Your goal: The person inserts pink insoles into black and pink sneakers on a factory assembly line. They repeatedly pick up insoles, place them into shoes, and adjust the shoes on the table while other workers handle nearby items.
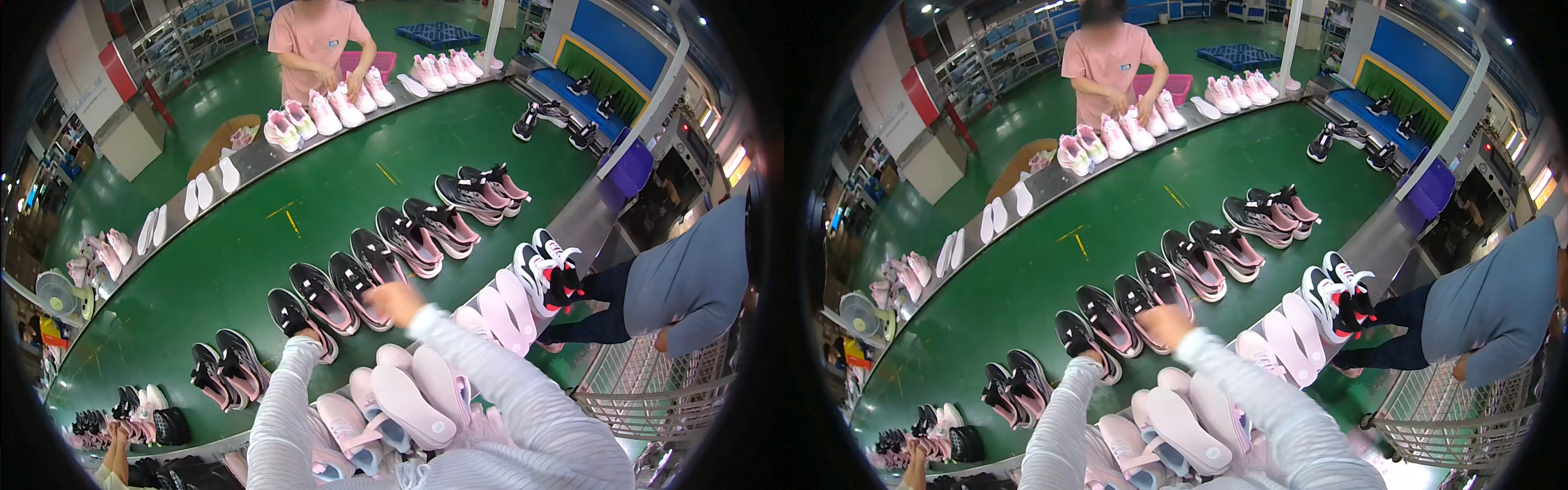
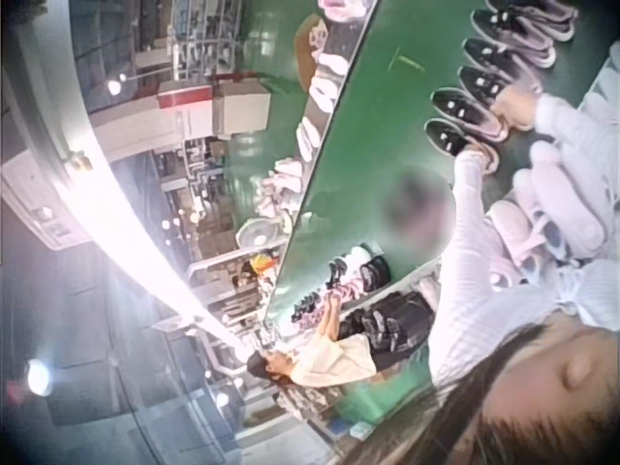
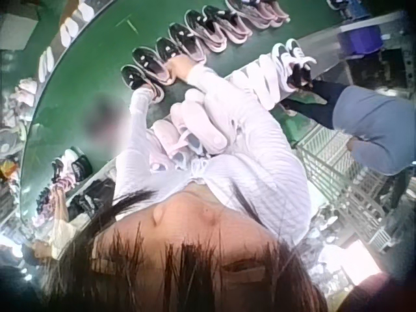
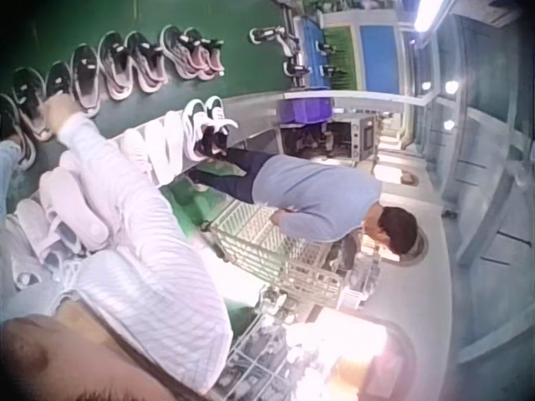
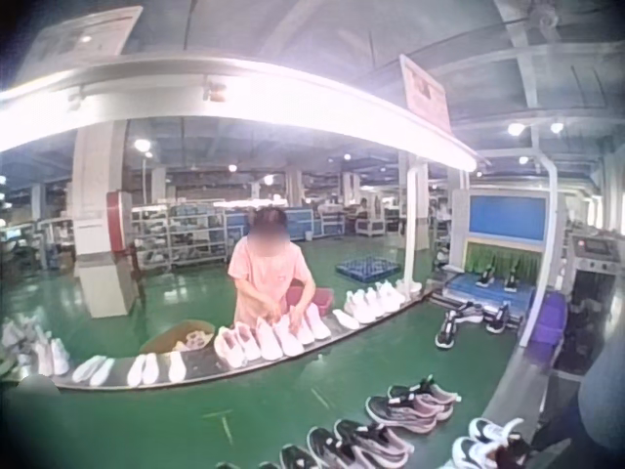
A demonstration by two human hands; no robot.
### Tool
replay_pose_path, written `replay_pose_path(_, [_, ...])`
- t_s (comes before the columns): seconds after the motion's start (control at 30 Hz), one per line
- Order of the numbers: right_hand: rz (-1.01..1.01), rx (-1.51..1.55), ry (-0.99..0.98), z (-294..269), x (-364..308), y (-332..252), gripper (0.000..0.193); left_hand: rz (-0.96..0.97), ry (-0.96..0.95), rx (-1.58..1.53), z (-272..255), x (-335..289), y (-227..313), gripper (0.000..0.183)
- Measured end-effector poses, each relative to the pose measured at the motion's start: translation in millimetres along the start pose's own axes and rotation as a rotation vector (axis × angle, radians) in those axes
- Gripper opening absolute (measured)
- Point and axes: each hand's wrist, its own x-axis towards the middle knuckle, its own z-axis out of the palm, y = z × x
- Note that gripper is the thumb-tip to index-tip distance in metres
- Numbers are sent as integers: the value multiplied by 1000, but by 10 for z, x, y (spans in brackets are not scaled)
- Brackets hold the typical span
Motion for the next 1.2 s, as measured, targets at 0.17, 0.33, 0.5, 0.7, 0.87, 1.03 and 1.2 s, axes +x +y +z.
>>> replay_pose_path(0.17, [826,-435,449,-1069,-1399,1150,33,-84,490,-105,398,84,-97,18])
replay_pose_path(0.33, [1160,-730,94,-1106,-2231,1948,63,132,848,-2461,446,61,-157,30])
replay_pose_path(0.5, [1013,-735,184,-1111,-2136,2170,68,425,795,-2479,647,254,-513,40])
replay_pose_path(0.7, [964,-743,26,-1250,-2273,2316,72,526,984,-2421,672,403,-483,37])
replay_pose_path(0.87, [1044,-731,160,-1335,-2350,2147,69,231,1395,-2330,439,341,35,13])
replay_pose_path(1.03, [1040,-635,216,-1424,-2143,1684,66,-218,1381,-1774,755,206,-159,17])
replay_pose_path(1.2, [610,-675,477,-1696,-1677,956,65,-461,1012,-836,284,-544,162,17])
